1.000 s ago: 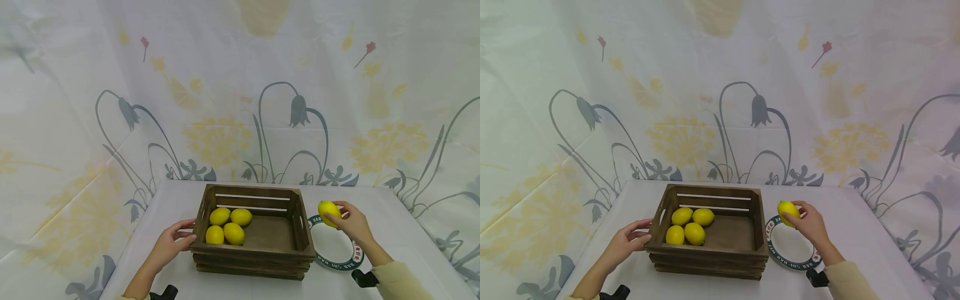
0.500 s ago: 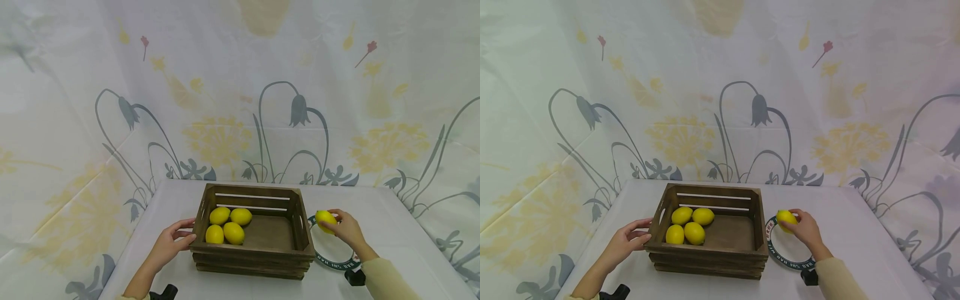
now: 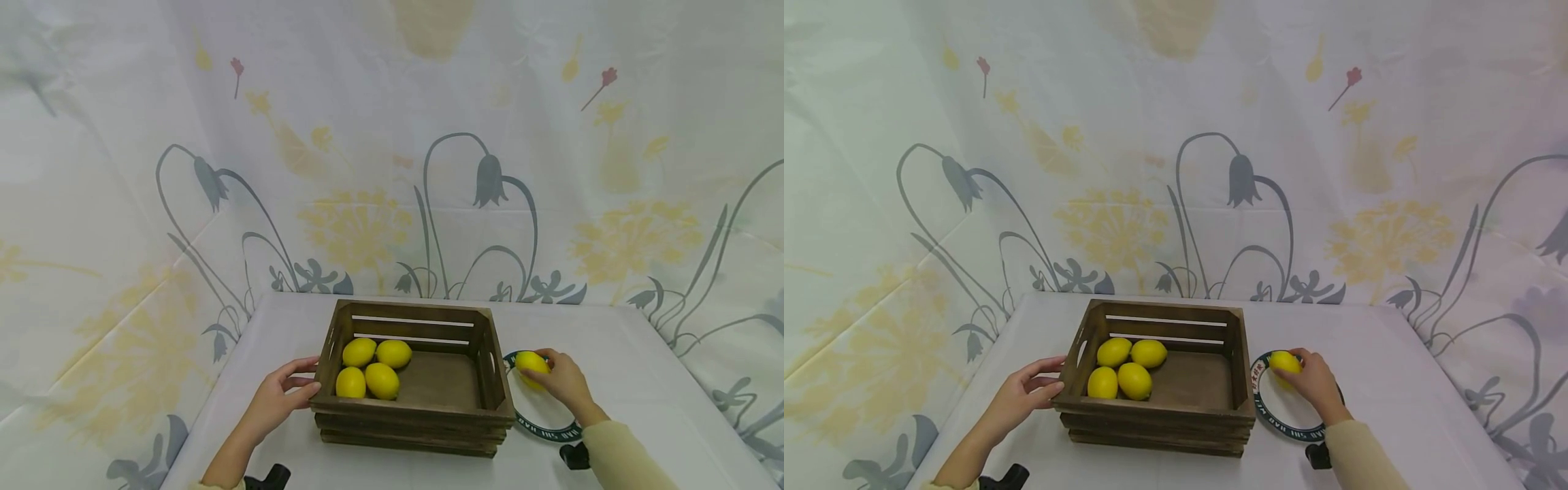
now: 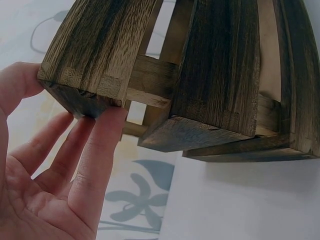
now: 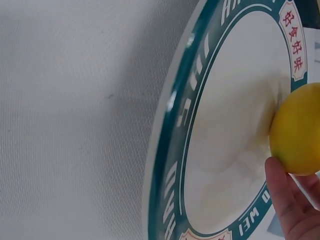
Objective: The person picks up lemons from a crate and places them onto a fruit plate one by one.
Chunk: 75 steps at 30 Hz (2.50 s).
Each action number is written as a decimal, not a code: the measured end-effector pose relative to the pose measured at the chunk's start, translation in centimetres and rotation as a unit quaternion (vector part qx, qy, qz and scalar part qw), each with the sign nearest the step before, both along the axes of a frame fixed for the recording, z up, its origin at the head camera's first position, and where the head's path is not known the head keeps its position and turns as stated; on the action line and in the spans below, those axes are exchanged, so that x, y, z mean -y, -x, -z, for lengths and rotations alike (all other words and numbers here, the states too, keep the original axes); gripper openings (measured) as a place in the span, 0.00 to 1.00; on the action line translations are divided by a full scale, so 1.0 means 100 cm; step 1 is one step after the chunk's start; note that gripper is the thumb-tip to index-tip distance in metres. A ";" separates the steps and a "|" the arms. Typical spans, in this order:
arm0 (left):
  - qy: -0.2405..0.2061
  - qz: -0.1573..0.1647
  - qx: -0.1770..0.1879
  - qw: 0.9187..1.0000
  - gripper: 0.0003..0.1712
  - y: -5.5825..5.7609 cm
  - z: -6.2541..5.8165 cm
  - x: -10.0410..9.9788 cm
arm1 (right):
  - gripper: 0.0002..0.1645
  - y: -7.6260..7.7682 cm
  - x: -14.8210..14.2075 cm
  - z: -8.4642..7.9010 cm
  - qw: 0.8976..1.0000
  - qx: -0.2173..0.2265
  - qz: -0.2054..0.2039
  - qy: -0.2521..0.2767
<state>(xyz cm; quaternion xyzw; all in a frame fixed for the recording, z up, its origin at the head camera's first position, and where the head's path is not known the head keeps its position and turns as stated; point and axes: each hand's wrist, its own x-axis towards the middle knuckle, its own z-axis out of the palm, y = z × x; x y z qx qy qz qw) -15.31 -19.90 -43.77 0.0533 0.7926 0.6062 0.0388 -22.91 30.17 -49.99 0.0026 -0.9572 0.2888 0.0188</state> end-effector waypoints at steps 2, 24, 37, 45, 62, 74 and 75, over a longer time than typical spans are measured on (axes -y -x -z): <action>-0.002 0.003 0.000 1.000 0.27 0.000 -0.001 0.000 | 0.37 0.001 0.000 0.001 1.000 -0.002 0.000 -0.002; -0.005 0.011 -0.002 1.000 0.28 0.001 0.001 0.000 | 0.29 -0.005 0.004 -0.038 0.997 -0.066 -0.027 0.018; -0.006 -0.001 -0.001 1.000 0.27 0.000 0.000 0.000 | 0.30 -0.006 0.006 -0.087 0.993 -0.107 -0.006 0.040; -0.004 0.006 -0.002 1.000 0.28 0.000 0.000 0.000 | 0.30 -0.004 0.008 -0.103 0.991 -0.124 0.003 0.044; -0.009 0.004 0.000 1.000 0.28 0.000 -0.002 0.000 | 0.26 0.005 0.026 -0.132 0.985 -0.156 -0.023 0.068; -0.016 0.006 0.004 1.000 0.28 -0.001 -0.001 0.000 | 0.25 0.012 0.049 -0.143 0.981 -0.165 -0.055 0.090; -0.015 0.007 0.003 1.000 0.28 -0.001 0.000 0.001 | 0.24 0.012 0.051 -0.143 0.981 -0.165 -0.056 0.091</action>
